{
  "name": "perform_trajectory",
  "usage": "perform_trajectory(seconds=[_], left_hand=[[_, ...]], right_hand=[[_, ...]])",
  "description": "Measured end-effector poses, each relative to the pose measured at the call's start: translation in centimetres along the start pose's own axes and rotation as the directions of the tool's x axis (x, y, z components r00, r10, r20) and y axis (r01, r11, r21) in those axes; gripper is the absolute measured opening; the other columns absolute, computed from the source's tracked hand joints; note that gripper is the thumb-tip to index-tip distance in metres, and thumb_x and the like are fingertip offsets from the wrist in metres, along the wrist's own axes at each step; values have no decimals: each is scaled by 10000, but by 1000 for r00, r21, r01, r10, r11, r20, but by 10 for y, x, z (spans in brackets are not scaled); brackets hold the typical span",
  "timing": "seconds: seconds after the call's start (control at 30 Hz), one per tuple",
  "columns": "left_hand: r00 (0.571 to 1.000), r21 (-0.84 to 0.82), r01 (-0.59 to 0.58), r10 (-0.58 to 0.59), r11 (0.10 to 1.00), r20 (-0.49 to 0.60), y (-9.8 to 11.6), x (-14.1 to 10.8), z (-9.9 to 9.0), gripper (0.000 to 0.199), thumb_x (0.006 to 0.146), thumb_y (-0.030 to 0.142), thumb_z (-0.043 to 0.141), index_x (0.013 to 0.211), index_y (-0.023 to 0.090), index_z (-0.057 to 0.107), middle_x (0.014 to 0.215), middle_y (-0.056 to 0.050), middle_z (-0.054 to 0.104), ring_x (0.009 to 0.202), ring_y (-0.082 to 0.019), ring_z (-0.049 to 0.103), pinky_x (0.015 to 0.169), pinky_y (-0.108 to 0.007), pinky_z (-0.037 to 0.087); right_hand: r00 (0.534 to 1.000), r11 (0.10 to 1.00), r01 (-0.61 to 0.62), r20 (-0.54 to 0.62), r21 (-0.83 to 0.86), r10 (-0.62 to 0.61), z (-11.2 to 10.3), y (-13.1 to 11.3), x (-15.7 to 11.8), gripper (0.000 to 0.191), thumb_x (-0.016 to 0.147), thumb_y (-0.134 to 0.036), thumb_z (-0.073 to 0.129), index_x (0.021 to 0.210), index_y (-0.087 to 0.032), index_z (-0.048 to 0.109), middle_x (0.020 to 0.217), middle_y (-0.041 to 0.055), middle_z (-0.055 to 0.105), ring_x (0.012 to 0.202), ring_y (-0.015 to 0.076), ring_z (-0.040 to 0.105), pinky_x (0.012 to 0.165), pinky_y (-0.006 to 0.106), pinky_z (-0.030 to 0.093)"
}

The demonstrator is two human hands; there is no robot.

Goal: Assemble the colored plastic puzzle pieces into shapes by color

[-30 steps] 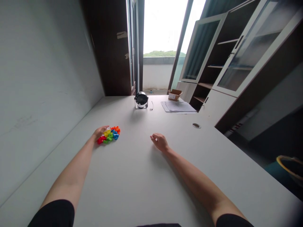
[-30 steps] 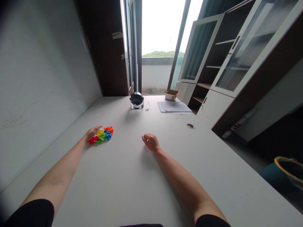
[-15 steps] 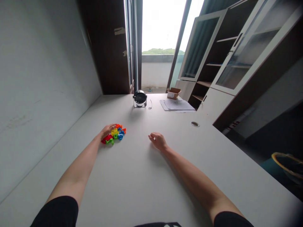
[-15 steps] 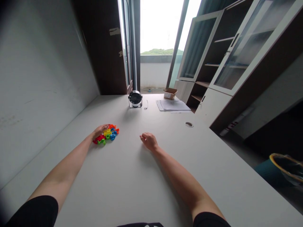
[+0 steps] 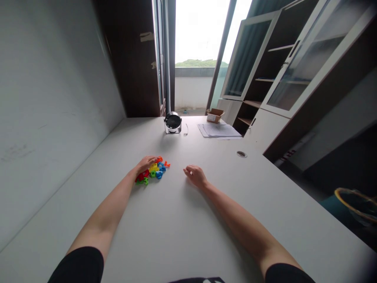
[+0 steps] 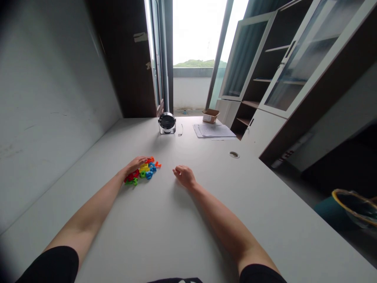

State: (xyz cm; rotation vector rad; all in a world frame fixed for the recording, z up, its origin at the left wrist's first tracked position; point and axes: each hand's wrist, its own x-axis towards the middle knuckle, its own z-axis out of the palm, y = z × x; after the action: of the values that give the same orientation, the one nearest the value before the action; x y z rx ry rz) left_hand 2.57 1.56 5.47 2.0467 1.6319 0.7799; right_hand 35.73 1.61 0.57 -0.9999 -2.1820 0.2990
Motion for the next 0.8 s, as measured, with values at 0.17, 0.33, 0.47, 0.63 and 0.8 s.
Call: perform_trajectory(seconds=[0.17,0.33,0.47,0.63,0.8], left_hand=[[996,-98,8,0,995,89,4,-2,8,664,949,652,311,1291,217,678,1329,-129,657,1198,-289,619,1017,-408,506],[999,46,-45,44,998,26,-15,-26,-3,601,957,603,339,1308,238,662,1411,-75,601,1344,-280,503,1160,-434,370],[1000,130,-21,24,991,-20,-34,-63,-5,577,951,566,391,1374,232,598,1511,-80,494,1421,-282,406,1198,-458,299],[993,196,-9,31,981,-113,-23,-91,17,662,931,537,478,1514,228,413,1593,-97,362,1476,-286,306,1215,-469,266],[986,295,-17,64,955,-151,7,-89,42,763,868,611,566,1532,290,371,1615,-93,313,1487,-324,269,1213,-517,247]], right_hand=[[1000,1000,-4,1,6,4,-1,0,-2,349,976,-346,484,660,-211,547,669,4,596,641,138,511,687,250,383],[999,999,-41,-7,27,41,2,4,1,346,971,-350,492,663,-208,558,667,-7,587,626,131,503,669,246,380],[991,986,-132,20,97,130,12,-1,18,215,953,-312,529,796,-216,641,782,0,647,656,130,553,646,244,402],[990,995,-3,141,104,-12,37,-18,59,220,945,-367,599,1123,-267,681,1152,55,668,917,177,643,816,298,485],[964,986,84,240,144,-118,71,-30,99,307,988,-364,534,1260,-284,651,1329,52,630,1274,233,533,1083,395,413]])
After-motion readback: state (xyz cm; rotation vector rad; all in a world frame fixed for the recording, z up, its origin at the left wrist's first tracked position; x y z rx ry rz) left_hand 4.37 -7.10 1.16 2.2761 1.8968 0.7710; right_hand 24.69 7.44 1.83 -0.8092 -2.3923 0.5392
